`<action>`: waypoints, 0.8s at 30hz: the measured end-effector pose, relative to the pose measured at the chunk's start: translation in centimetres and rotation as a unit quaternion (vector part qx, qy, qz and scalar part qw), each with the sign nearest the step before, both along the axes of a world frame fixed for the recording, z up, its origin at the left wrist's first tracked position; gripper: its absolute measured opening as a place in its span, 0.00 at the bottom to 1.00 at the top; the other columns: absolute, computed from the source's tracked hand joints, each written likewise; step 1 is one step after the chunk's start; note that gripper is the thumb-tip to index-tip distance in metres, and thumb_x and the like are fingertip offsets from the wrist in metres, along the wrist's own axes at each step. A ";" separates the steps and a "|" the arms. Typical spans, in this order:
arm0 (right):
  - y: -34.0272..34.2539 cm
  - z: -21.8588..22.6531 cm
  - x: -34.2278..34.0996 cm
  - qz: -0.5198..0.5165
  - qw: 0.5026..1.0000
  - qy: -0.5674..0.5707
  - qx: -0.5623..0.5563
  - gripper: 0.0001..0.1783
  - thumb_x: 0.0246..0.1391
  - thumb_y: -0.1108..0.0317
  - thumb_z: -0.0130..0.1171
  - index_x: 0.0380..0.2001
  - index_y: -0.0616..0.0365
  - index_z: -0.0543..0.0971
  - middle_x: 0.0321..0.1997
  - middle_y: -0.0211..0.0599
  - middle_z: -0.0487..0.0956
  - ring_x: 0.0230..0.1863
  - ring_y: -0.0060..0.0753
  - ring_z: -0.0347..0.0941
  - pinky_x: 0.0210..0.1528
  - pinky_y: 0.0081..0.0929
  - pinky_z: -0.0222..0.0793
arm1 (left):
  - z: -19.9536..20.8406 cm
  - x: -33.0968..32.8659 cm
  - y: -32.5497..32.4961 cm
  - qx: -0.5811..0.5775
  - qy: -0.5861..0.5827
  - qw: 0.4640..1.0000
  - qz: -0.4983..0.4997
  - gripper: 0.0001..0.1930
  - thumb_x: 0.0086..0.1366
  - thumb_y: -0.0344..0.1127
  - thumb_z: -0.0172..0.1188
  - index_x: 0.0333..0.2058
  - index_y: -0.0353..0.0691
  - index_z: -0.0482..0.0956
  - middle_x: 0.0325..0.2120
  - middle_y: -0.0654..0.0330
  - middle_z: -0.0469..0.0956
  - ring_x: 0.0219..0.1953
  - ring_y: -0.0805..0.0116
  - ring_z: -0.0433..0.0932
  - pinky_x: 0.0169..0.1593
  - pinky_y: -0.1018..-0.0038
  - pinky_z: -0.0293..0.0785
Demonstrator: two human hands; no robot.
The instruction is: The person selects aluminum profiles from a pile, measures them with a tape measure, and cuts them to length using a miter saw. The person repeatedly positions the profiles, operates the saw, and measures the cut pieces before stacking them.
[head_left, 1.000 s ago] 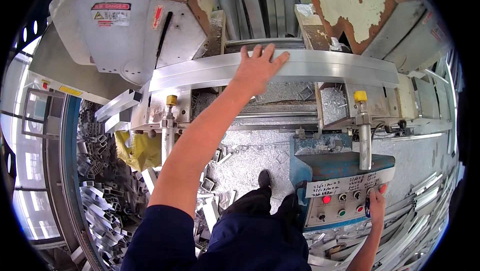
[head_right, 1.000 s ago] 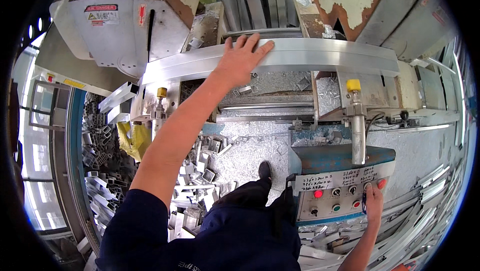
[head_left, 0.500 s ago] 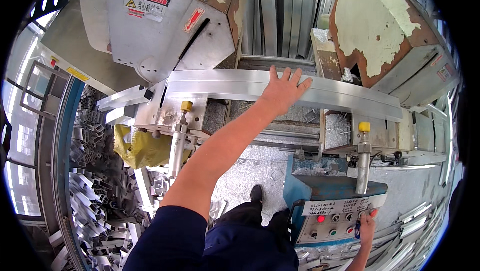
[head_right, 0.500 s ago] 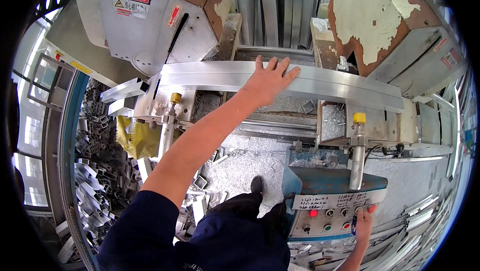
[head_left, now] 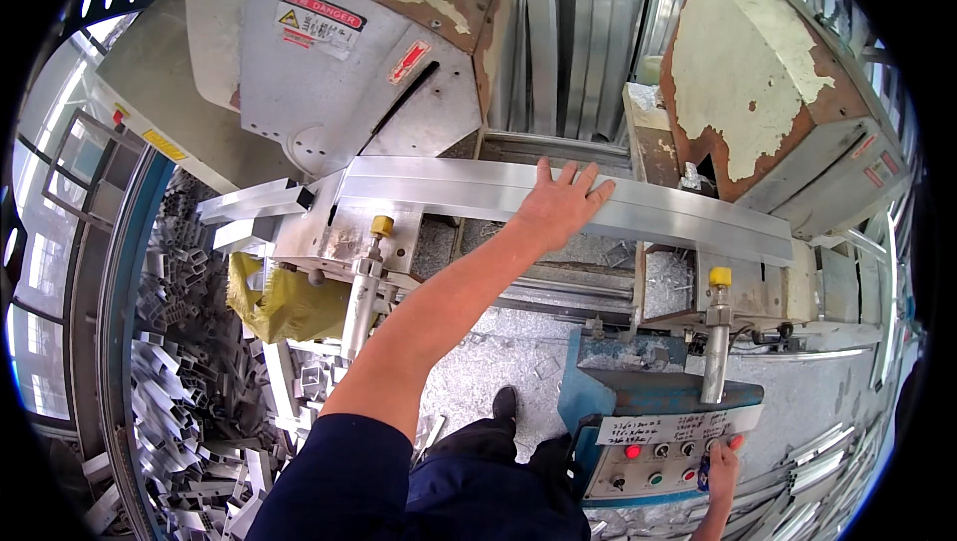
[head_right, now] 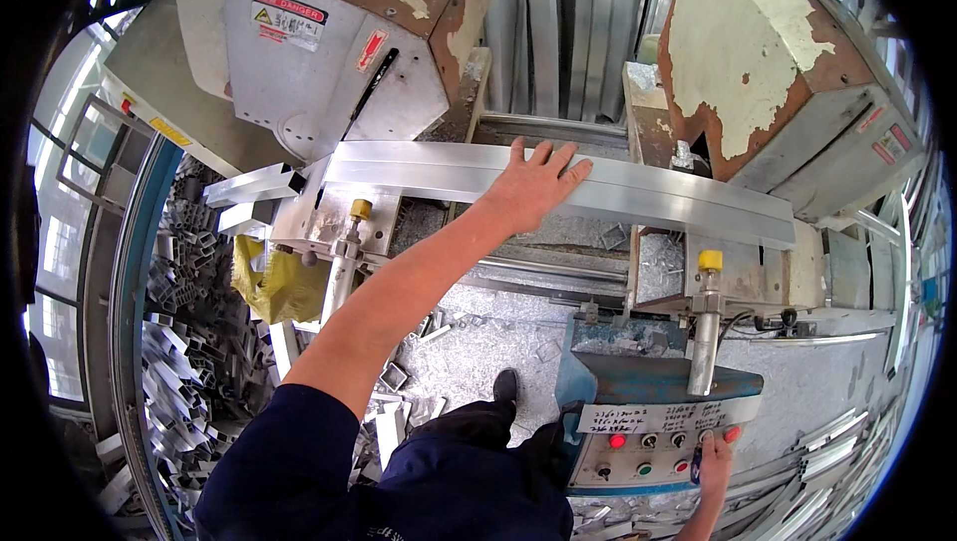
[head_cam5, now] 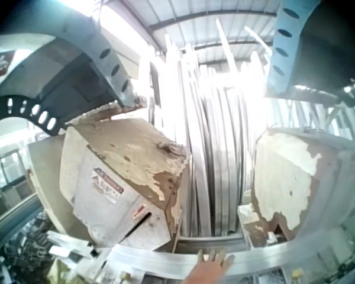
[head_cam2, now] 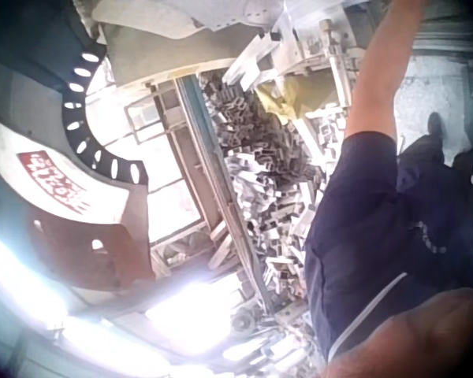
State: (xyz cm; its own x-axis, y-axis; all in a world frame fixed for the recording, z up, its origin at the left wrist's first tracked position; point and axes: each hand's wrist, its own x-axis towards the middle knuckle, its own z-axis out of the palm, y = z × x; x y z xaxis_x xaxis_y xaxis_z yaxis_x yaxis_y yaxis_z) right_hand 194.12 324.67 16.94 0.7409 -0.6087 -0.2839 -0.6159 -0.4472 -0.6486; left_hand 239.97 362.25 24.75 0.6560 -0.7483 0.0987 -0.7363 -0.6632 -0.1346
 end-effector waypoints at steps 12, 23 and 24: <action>7.2 3.6 1.5 -0.049 0.964 -0.038 -0.260 0.11 0.53 0.62 0.62 0.37 0.55 0.80 0.38 0.43 0.79 0.39 0.48 0.76 0.41 0.40 0.73 | 0.2 0.9 -0.1 -0.030 0.028 0.994 0.099 0.48 0.41 0.36 0.67 0.65 0.41 0.58 0.54 0.50 0.69 0.58 0.50 0.67 0.61 0.51 0.63; 12.0 2.7 6.8 0.186 0.903 -0.220 -0.320 0.17 0.46 0.69 0.65 0.41 0.53 0.76 0.43 0.40 0.72 0.46 0.46 0.70 0.49 0.42 0.66 | 0.5 0.6 0.0 -0.043 -0.004 0.993 0.106 0.46 0.42 0.35 0.66 0.65 0.49 0.59 0.53 0.53 0.69 0.58 0.49 0.67 0.62 0.51 0.62; 12.0 2.6 6.8 0.196 0.910 -0.211 -0.298 0.18 0.47 0.67 0.65 0.43 0.51 0.77 0.46 0.40 0.71 0.50 0.48 0.69 0.55 0.46 0.62 | 0.6 0.6 0.0 -0.045 0.001 0.993 0.106 0.46 0.43 0.35 0.65 0.65 0.49 0.59 0.53 0.52 0.69 0.58 0.49 0.67 0.62 0.50 0.61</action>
